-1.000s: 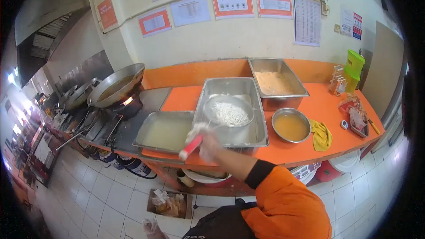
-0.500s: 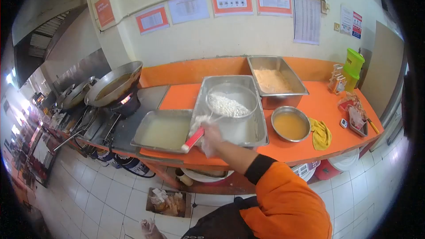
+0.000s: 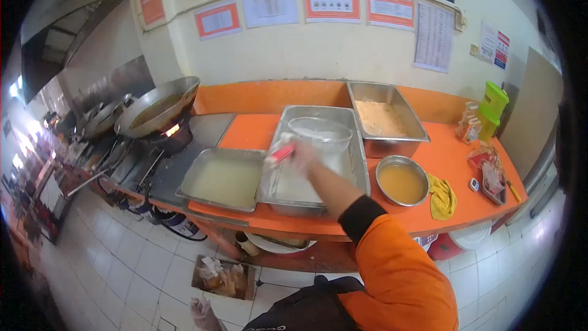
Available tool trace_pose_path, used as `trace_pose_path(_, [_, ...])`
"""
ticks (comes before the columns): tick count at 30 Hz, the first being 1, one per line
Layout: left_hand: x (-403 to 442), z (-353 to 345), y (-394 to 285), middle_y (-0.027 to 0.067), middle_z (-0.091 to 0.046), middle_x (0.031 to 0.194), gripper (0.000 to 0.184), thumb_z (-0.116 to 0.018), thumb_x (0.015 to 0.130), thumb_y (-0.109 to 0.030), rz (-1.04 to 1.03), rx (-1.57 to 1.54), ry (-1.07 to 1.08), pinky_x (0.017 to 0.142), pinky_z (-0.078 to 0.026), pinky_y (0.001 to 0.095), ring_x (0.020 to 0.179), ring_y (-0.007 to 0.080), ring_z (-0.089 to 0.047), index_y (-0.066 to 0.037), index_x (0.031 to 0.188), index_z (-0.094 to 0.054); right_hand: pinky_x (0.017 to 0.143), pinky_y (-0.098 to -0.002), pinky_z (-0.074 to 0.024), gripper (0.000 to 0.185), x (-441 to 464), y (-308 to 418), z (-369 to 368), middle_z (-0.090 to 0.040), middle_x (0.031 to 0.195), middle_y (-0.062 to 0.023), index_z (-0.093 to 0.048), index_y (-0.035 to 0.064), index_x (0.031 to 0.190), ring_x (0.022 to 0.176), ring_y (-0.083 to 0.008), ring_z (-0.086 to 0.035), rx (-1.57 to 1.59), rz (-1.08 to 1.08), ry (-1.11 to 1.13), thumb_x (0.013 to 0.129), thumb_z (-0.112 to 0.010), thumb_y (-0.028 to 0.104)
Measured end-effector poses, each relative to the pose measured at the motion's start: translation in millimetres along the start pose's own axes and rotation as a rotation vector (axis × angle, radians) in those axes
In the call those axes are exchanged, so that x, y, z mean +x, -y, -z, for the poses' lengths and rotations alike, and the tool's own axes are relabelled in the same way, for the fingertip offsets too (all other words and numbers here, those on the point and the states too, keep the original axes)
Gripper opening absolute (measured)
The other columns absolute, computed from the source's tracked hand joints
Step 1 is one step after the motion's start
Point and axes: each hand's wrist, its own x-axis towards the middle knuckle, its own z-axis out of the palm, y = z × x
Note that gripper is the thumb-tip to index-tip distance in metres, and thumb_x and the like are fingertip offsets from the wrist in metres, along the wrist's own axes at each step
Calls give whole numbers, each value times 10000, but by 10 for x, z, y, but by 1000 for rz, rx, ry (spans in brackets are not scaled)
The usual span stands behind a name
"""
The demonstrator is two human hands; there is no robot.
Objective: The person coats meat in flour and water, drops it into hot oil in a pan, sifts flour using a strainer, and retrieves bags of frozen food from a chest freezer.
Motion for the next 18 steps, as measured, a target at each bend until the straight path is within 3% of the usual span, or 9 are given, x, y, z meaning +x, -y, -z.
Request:
trace_pose_path(2, [106,26,201,144,-502,1154,489,-640,782,-196,-104,105,-30,878,-393,309,1056,238,-470,18,1184,-463,652,-361,-515,119,146,259,-6,-536,737,-116,-469,6,874,662,-207,-550,82,19,-281,823,-447,111])
trace_pose_path(4, [283,-89,585,122,-533,1001,372,-594,783,-119,-176,-41,-206,768,-435,298,923,224,-521,16,1101,-455,598,-300,-512,121,415,523,365,-532,710,-97,-470,1,848,621,-186,-543,46,-53,56,822,-457,118])
trace_pose_path(8, [-46,-202,272,69,-516,856,310,-567,791,-90,-76,-159,-171,712,-440,278,808,182,-526,-4,1067,-455,476,-222,-451,126,403,951,221,-522,676,-59,-503,23,803,554,-151,-513,193,-9,-10,832,-465,139])
trace_pose_path(11, [48,-308,518,102,-530,923,313,-556,802,-114,-117,-334,-179,732,-436,287,846,187,-525,15,1073,-466,439,-224,-381,124,137,1044,-237,-498,642,-43,-499,41,780,537,-132,-482,153,-19,484,847,-453,134])
trace_pose_path(13, [-74,-275,55,141,-537,984,329,-552,809,-135,-109,74,-161,764,-433,302,902,217,-529,34,1078,-469,457,-228,-389,141,311,998,-181,-509,651,-41,-510,44,791,568,-135,-497,27,56,59,859,-448,151])
trace_pose_path(14, [-62,-291,94,206,-531,1038,349,-532,817,-158,16,-73,-99,801,-429,338,964,288,-531,65,1079,-469,466,-230,-393,150,373,973,-76,-514,655,-40,-515,46,796,583,-137,-505,-37,100,-158,865,-446,159])
trace_pose_path(15, [-70,-279,128,210,-534,1025,354,-529,817,-163,-69,4,-119,804,-428,339,954,294,-535,67,1080,-469,512,-238,-437,155,532,983,395,-538,684,-48,-530,42,834,623,-148,-529,115,-17,162,869,-445,167])
trace_pose_path(17, [-56,-395,146,217,-542,997,364,-523,816,-173,-239,124,-225,812,-427,341,935,306,-542,69,1083,-469,643,-294,-503,206,507,942,437,-564,826,-82,-502,25,1001,752,-177,-565,114,-10,196,875,-435,174])
trace_pose_path(18, [-112,-370,-191,176,-563,927,311,-516,814,-200,-362,440,-323,751,-438,334,850,300,-550,41,1010,-513,729,-342,-525,300,170,911,191,-567,940,-108,-458,12,1130,842,-195,-576,-46,110,-120,878,-426,174])
